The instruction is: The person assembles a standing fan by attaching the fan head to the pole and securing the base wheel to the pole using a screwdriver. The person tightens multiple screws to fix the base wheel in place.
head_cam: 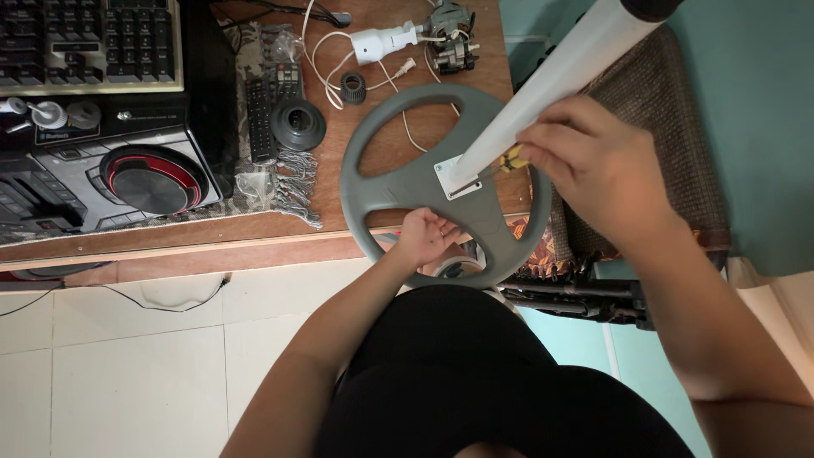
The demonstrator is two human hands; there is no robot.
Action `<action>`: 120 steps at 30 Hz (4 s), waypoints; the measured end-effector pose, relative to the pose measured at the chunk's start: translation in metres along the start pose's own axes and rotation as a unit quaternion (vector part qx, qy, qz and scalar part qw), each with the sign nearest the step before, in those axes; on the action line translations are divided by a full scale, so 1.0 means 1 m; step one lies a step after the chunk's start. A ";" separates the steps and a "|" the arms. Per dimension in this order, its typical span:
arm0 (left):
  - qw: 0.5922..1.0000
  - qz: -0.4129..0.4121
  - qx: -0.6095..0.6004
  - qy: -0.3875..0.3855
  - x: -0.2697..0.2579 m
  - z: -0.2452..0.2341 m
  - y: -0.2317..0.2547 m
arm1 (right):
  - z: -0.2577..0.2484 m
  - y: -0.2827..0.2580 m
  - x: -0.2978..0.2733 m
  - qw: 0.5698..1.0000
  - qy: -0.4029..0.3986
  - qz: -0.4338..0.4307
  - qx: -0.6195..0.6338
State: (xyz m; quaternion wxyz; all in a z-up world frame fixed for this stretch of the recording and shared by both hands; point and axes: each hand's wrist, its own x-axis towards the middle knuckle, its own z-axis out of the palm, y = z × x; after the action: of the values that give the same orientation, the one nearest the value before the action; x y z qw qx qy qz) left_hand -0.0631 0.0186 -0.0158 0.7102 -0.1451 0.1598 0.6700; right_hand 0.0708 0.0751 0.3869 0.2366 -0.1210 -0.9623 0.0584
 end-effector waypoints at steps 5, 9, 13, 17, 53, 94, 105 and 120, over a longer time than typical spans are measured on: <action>1.000 -0.003 0.014 0.026 -0.003 0.005 0.000 | -0.012 -0.001 0.001 0.997 -0.052 -0.021 0.057; 1.000 -0.005 0.014 0.018 -0.007 0.010 0.001 | -0.017 0.000 0.003 0.997 -0.066 -0.035 0.027; 1.000 -0.011 0.020 0.016 -0.007 0.009 0.002 | -0.009 -0.003 0.008 0.996 -0.072 -0.014 -0.044; 0.999 -0.017 0.022 0.026 -0.005 0.005 0.003 | -0.008 -0.012 0.012 0.997 -0.052 -0.012 -0.058; 0.452 0.515 0.723 -0.091 -0.168 0.274 0.015 | -0.023 -0.008 0.007 0.998 -0.020 -0.050 0.014; 0.519 0.490 0.693 -0.096 -0.159 0.265 0.012 | -0.009 -0.007 0.013 0.997 -0.064 0.032 0.033; 0.477 0.537 0.694 -0.054 -0.158 0.260 0.015 | 0.000 0.004 0.011 0.996 -0.050 -0.065 -0.042; 0.470 0.507 0.702 -0.170 -0.152 0.255 0.021 | -0.013 -0.001 0.001 0.992 -0.021 -0.127 0.001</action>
State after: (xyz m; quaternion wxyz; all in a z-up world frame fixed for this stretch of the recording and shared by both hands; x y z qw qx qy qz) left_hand -0.0839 -0.0109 0.2799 0.1230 0.6253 0.4983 0.5879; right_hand 0.0759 0.0754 0.3993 0.2225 0.0037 -0.9744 0.0316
